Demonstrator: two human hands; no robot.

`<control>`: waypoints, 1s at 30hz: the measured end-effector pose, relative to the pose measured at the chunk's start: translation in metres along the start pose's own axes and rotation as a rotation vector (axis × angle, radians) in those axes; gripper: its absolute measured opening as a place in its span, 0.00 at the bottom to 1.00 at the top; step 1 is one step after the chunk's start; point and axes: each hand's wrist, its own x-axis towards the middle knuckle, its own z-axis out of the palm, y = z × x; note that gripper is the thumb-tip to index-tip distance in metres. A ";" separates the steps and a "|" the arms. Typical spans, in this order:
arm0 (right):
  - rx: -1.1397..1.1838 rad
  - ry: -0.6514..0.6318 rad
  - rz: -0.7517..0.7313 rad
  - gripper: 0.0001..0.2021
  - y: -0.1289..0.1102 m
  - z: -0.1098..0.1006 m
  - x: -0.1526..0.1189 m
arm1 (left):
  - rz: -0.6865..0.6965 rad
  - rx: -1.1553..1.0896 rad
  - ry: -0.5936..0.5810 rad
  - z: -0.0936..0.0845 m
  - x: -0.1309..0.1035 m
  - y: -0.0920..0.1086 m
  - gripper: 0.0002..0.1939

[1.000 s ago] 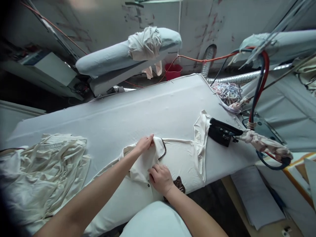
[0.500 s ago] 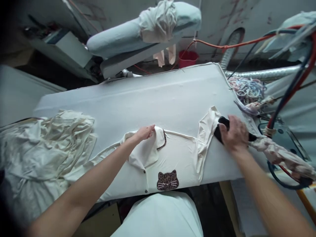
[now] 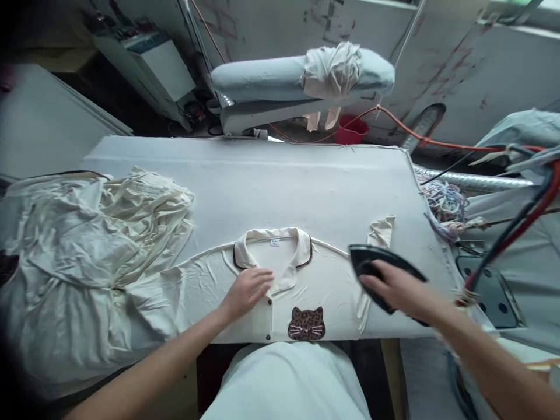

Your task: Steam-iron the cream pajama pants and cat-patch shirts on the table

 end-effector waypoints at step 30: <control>0.254 -0.068 0.137 0.23 -0.145 0.086 0.082 | 0.337 0.357 -0.559 -0.016 0.307 -0.035 0.58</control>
